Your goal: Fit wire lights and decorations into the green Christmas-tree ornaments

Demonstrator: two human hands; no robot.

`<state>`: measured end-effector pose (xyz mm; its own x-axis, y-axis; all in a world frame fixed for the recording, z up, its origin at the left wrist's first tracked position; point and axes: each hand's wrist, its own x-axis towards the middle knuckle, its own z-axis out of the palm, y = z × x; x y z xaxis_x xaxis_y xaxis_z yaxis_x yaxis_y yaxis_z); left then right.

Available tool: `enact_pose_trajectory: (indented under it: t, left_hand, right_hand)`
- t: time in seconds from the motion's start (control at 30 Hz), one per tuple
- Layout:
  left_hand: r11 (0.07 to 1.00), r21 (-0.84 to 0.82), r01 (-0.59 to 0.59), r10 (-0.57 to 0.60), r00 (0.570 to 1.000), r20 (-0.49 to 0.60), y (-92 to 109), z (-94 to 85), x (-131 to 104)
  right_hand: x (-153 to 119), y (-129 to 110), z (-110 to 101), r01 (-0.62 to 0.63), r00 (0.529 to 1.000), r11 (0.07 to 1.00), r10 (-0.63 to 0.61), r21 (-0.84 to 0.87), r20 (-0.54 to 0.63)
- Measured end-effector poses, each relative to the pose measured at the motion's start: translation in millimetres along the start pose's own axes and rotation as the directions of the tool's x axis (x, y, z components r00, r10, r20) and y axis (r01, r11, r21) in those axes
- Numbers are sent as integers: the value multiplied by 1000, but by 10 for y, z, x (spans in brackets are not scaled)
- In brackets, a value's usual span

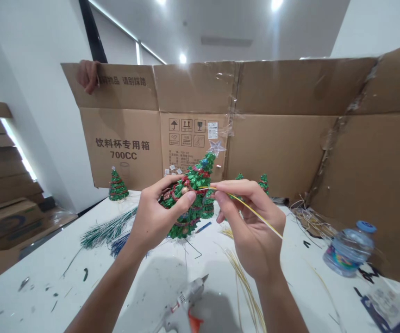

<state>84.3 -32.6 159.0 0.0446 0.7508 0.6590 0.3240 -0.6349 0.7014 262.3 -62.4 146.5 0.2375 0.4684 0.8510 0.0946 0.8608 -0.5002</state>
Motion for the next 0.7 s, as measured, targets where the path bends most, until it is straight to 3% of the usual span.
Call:
enact_pose_trajectory:
  t: [0.37, 0.7]
  left_hand:
    - [1000, -4, -19, 19, 1000, -5, -2, -26, 3]
    - [999, 1, -51, 51, 999, 18, 29, -19, -9]
  right_hand:
    - [-37, 4, -3, 30, 999, 994, -26, -110, 41]
    - [-47, -9, -33, -42, 996, 992, 52, -122, 75]
